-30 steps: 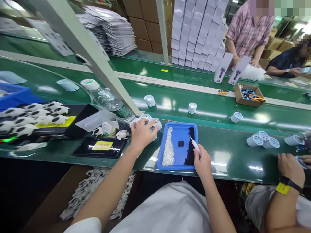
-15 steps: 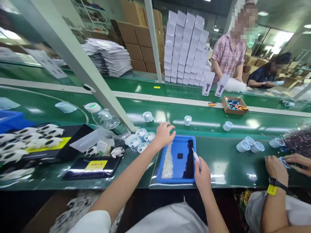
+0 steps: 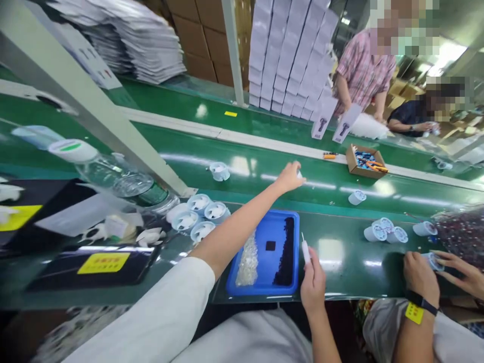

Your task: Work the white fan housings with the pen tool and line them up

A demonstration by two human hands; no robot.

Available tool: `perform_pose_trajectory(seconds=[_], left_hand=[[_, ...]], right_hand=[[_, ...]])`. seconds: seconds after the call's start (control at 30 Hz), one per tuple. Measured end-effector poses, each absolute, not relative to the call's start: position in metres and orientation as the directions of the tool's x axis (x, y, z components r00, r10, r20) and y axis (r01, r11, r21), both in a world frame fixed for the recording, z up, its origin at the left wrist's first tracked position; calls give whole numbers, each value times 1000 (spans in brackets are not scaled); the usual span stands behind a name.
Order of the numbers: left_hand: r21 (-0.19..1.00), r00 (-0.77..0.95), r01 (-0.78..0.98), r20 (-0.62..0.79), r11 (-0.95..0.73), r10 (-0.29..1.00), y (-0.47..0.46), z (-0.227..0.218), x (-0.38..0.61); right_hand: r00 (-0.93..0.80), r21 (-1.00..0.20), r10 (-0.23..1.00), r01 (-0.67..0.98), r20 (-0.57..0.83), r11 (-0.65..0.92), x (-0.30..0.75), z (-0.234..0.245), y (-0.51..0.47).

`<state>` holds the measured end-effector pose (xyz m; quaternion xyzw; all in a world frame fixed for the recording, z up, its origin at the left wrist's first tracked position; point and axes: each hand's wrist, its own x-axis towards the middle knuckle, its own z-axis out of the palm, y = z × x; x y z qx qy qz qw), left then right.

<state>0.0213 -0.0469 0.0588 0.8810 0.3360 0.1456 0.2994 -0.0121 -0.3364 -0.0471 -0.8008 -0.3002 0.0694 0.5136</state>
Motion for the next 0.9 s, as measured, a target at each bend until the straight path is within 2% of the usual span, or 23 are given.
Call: perform_pose_trajectory(seconds=[0.03, 0.1, 0.13, 0.23, 0.33, 0.43, 0.53, 0.7, 0.8, 0.9], left_hand=[[664, 691, 488, 103, -566, 716, -48, 66, 12], [834, 559, 303, 236, -461, 795, -53, 81, -15], [871, 531, 210, 280, -444, 800, -58, 90, -32], [883, 510, 60, 374, -466, 774, -78, 112, -91], [879, 419, 93, 392, -468, 819, -99, 120, -149], [943, 318, 82, 282, -323, 905, -119, 102, -196], [997, 209, -74, 50, -35, 977, -139, 64, -233], [928, -30, -252, -290, 273, 957, -164, 15, -283], [878, -141, -320, -415, 355, 899, -171, 9, -302], [857, -198, -382, -442, 347, 875, -174, 12, -310]], right_hand=[[791, -868, 582, 412, 189, -279, -13, -40, -335], [772, -878, 603, 416, 202, -237, -16, -27, -329], [766, -879, 604, 424, 220, -218, -18, -20, -325], [729, -872, 618, 469, 296, -136, -24, -7, -305], [609, -870, 726, 492, 319, -30, -27, -4, -282], [484, -869, 834, 495, 264, -12, -27, -9, -264], [439, -872, 866, 490, 240, -6, -27, -13, -255], [452, -913, 873, 406, 180, -22, -28, -13, -252], [458, -927, 877, 372, 145, -41, -29, -12, -252], [457, -929, 878, 367, 142, -40, -29, -11, -252]])
